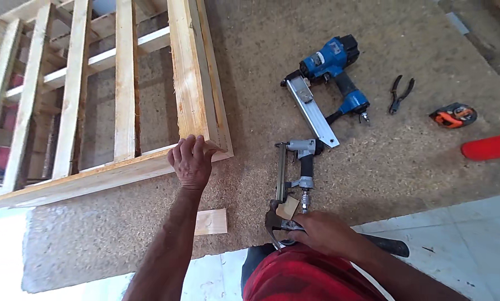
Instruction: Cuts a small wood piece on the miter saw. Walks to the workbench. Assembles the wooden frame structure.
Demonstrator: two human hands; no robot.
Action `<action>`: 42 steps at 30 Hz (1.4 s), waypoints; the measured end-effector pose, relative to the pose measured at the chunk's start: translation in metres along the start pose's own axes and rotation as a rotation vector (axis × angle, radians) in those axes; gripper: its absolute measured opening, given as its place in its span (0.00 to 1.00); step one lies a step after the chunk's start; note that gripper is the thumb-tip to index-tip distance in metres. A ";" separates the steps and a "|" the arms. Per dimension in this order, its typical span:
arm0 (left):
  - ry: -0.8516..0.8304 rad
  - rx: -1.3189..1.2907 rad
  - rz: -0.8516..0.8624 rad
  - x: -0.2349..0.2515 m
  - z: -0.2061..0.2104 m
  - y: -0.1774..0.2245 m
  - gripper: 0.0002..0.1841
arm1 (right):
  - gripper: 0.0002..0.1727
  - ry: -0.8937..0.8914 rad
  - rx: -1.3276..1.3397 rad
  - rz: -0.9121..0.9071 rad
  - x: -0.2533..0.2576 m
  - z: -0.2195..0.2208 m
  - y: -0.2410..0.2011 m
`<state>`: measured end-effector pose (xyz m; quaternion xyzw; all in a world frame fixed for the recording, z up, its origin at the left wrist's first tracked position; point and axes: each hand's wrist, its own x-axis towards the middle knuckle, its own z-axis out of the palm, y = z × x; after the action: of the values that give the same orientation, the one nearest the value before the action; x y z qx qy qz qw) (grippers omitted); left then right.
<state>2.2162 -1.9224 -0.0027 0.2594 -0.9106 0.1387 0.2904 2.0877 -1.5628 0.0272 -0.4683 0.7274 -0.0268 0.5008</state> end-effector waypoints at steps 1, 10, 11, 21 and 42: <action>-0.047 -0.033 0.001 0.004 -0.005 -0.003 0.26 | 0.33 -0.003 -0.014 -0.009 0.001 -0.002 -0.004; -0.588 -0.149 -0.189 0.052 -0.026 -0.055 0.63 | 0.33 0.082 -0.344 -0.251 0.052 -0.059 -0.071; -0.606 -0.129 -0.226 0.055 -0.027 -0.052 0.62 | 0.32 0.120 -0.377 -0.284 0.061 -0.063 -0.076; -0.854 -0.147 -0.406 0.079 -0.035 -0.048 0.52 | 0.24 0.155 -0.569 -0.555 0.146 -0.107 -0.097; -0.778 -0.163 -0.304 0.076 -0.030 -0.049 0.53 | 0.32 0.093 -0.533 -0.464 0.124 -0.084 -0.089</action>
<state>2.2041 -1.9806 0.0720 0.3997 -0.9118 -0.0865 -0.0381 2.0752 -1.7358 0.0268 -0.7336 0.6050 0.0297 0.3080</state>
